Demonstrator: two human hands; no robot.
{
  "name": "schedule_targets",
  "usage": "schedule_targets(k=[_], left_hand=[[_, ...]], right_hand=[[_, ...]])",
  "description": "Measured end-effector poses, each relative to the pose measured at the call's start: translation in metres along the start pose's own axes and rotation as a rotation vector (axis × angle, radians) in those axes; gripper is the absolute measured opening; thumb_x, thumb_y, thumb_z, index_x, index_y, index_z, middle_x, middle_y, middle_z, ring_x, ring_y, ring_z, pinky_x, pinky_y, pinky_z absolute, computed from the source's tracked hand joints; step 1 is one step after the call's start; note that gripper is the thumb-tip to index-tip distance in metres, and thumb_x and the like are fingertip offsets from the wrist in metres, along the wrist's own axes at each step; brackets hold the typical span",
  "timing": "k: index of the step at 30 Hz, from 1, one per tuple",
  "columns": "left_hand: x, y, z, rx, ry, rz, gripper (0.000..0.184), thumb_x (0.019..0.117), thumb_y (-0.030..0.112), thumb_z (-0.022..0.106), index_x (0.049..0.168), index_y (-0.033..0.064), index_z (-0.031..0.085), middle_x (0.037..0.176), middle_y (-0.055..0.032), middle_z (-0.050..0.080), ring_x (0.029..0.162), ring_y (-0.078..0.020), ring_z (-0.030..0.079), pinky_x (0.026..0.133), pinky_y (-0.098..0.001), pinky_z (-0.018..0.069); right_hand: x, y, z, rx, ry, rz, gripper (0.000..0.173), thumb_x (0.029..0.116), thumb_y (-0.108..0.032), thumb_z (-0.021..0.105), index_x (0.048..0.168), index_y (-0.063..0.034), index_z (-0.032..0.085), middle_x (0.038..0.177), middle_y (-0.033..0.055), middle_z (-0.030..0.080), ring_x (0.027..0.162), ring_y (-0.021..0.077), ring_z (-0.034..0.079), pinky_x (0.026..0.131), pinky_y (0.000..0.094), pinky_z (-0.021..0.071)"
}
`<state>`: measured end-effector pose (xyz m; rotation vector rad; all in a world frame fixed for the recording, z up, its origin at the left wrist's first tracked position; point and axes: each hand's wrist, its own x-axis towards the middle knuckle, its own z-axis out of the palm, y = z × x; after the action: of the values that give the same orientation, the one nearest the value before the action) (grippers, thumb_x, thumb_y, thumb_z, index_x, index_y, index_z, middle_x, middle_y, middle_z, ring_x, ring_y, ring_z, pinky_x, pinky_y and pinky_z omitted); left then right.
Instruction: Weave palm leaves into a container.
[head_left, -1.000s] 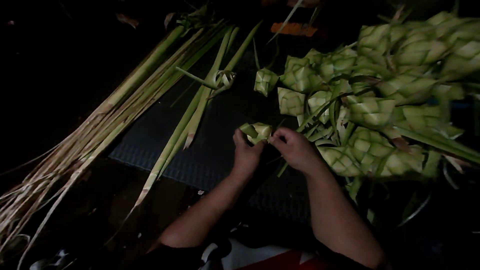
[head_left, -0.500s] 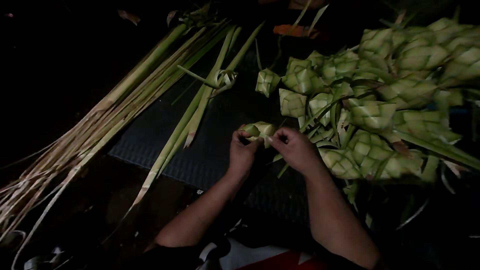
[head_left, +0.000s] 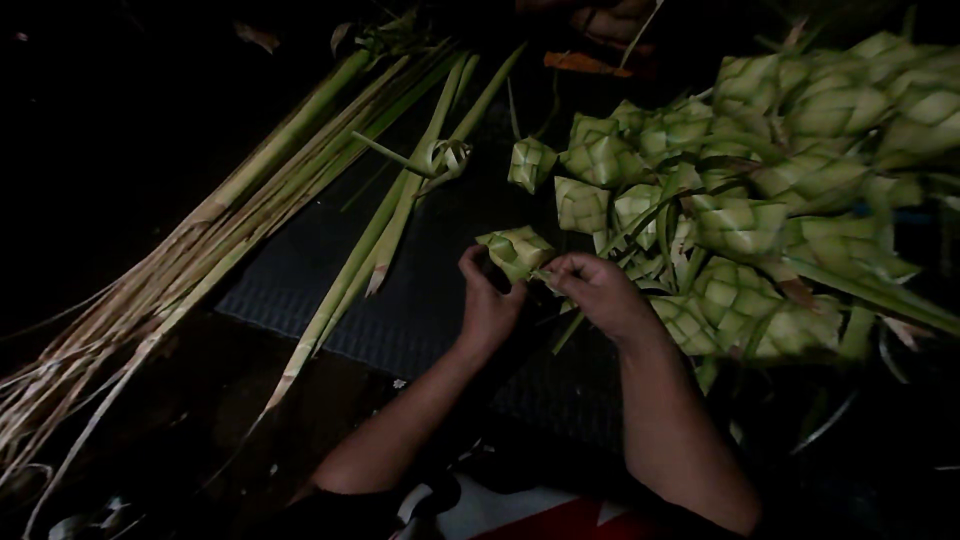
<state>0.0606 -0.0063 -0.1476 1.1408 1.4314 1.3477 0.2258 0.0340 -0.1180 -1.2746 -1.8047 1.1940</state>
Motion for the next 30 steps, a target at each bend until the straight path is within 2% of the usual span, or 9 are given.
schedule_targets(k=[3,6,8,12,15,17,20,25,30], left_hand=[[0.004,-0.005,-0.002,0.052,-0.057,0.034,0.085,0.0900,0.009,0.075,0.153,0.0085,0.018,0.144,-0.0186,0.047,0.113,-0.0215,0.065,0.089,-0.0400,0.0588],[0.009,-0.010,-0.003,0.161,-0.133,0.054,0.097,0.0901,0.018,0.077,0.162,0.0187,0.011,0.150,-0.0194,0.040,0.117,-0.0248,0.062,0.091,-0.0441,0.0577],[0.012,-0.008,-0.004,0.230,-0.174,0.025,0.093,0.0918,0.018,0.074,0.163,0.0288,0.016,0.153,-0.0172,0.037,0.112,-0.0240,0.062,0.086,-0.0424,0.0581],[0.013,-0.003,-0.007,0.196,-0.195,-0.027,0.083,0.0925,0.005,0.065,0.161,0.0307,0.025,0.153,-0.0156,0.039,0.119,-0.0267,0.059,0.090,-0.0447,0.0564],[0.014,-0.003,-0.008,0.222,-0.158,-0.016,0.083,0.0891,0.003,0.068,0.158,0.0321,0.032,0.148,-0.0169,0.040,0.114,-0.0263,0.060,0.085,-0.0428,0.0574],[0.015,0.000,-0.011,0.318,-0.152,0.052,0.089,0.0856,0.007,0.078,0.158,0.0323,0.033,0.158,-0.0205,0.023,0.120,-0.0304,0.056,0.085,-0.0452,0.0578],[0.019,0.002,-0.012,0.405,-0.185,0.074,0.107,0.0786,0.010,0.088,0.162,0.0326,0.024,0.168,-0.0218,-0.008,0.132,-0.0424,0.050,0.088,-0.0547,0.0573],[0.021,-0.001,-0.009,0.446,-0.143,0.156,0.111,0.0699,-0.003,0.088,0.160,0.0252,0.030,0.167,-0.0252,-0.013,0.127,-0.0461,0.053,0.084,-0.0534,0.0585],[0.019,0.003,-0.010,0.465,-0.182,0.203,0.113,0.0684,-0.002,0.089,0.161,0.0236,0.028,0.168,-0.0217,-0.014,0.133,-0.0415,0.050,0.086,-0.0525,0.0587]], right_hand=[[0.002,-0.008,0.008,-0.150,0.033,0.057,0.020,0.0990,-0.023,0.069,0.099,-0.0039,0.064,0.086,0.0078,0.063,0.074,0.0162,0.060,0.069,0.0379,0.0524],[0.002,-0.012,0.013,-0.263,0.040,0.117,0.023,0.0983,-0.028,0.070,0.101,-0.0048,0.068,0.092,0.0108,0.065,0.081,0.0216,0.062,0.075,0.0448,0.0529],[0.003,-0.010,0.014,-0.296,0.042,0.119,0.026,0.0968,-0.032,0.072,0.102,-0.0062,0.070,0.095,0.0117,0.067,0.086,0.0239,0.064,0.079,0.0472,0.0532],[0.005,-0.012,0.020,-0.410,0.055,0.130,0.025,0.0988,-0.029,0.070,0.104,-0.0037,0.071,0.103,0.0173,0.068,0.099,0.0342,0.064,0.089,0.0570,0.0506],[0.004,-0.010,0.021,-0.379,0.086,0.067,0.019,0.1008,-0.022,0.066,0.098,-0.0035,0.071,0.102,0.0144,0.068,0.101,0.0306,0.063,0.090,0.0528,0.0503],[0.002,-0.011,0.017,-0.324,0.075,0.054,0.017,0.1002,-0.018,0.066,0.093,-0.0031,0.069,0.101,0.0135,0.066,0.098,0.0269,0.062,0.085,0.0483,0.0512],[0.000,-0.009,0.011,-0.250,0.019,0.008,0.015,0.0993,-0.013,0.065,0.088,-0.0033,0.066,0.096,0.0101,0.063,0.089,0.0191,0.061,0.077,0.0391,0.0520],[-0.001,0.000,-0.002,-0.167,-0.068,-0.103,0.015,0.0949,-0.006,0.064,0.080,-0.0037,0.063,0.101,0.0088,0.065,0.099,0.0168,0.061,0.084,0.0357,0.0517],[-0.003,0.008,-0.009,-0.061,-0.093,-0.167,0.016,0.0910,-0.008,0.064,0.075,-0.0079,0.062,0.093,0.0024,0.064,0.090,0.0085,0.061,0.076,0.0264,0.0523]])
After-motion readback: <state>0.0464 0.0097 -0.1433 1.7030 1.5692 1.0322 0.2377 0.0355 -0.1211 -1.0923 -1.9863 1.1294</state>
